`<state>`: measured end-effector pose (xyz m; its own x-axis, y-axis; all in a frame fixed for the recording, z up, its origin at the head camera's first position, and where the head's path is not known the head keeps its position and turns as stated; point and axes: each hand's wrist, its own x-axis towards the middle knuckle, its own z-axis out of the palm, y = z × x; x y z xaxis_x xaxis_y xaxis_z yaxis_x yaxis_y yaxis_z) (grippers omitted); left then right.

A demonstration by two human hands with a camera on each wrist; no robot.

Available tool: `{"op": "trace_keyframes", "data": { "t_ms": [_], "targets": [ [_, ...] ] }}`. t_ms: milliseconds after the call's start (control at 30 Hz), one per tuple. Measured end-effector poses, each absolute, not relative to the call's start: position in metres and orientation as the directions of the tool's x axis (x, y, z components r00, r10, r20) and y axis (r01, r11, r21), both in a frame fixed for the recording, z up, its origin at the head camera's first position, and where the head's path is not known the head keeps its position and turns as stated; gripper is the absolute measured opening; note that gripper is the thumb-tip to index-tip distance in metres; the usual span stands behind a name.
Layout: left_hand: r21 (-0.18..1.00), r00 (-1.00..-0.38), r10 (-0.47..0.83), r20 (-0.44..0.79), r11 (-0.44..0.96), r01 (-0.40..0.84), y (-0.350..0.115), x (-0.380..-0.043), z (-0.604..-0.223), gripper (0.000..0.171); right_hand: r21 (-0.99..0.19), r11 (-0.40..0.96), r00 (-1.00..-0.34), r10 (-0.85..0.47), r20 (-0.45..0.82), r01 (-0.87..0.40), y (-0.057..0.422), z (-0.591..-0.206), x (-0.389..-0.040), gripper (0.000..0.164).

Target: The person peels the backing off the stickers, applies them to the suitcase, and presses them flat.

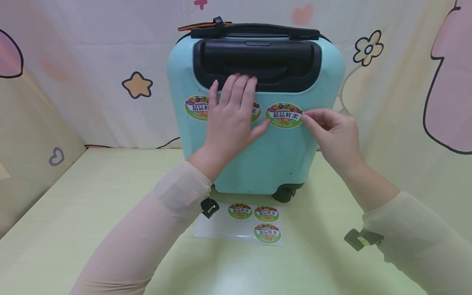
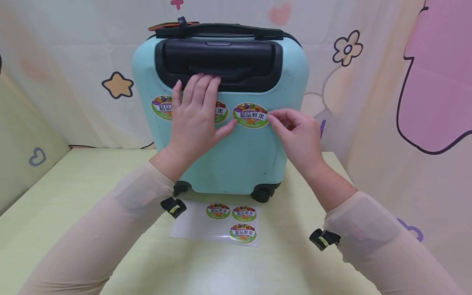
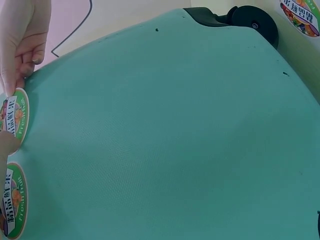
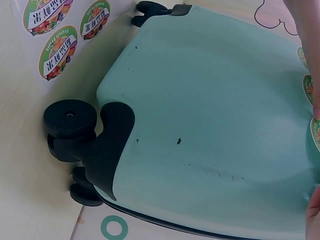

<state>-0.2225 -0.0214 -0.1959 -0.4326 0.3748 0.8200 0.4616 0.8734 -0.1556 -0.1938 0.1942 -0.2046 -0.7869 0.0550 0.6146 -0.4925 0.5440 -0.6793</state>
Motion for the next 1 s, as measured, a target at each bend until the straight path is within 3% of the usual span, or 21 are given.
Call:
{"op": "trace_keyframes", "data": {
  "t_ms": [700,1000],
  "targets": [
    [-0.145,-0.419,0.351,0.837,0.882,0.449,-0.0176,-0.2236,-0.1974,0.076,-0.689,0.569,-0.796,0.094,0.598,-0.45,0.1893,-0.2034,-0.1914,0.032],
    [-0.162,-0.408,0.34,0.848,0.897,0.411,-0.014,-0.2242,-0.1981,0.08,-0.625,0.612,-0.74,0.094,0.666,-0.485,0.1872,-0.2068,-0.1932,0.028]
  ]
}}
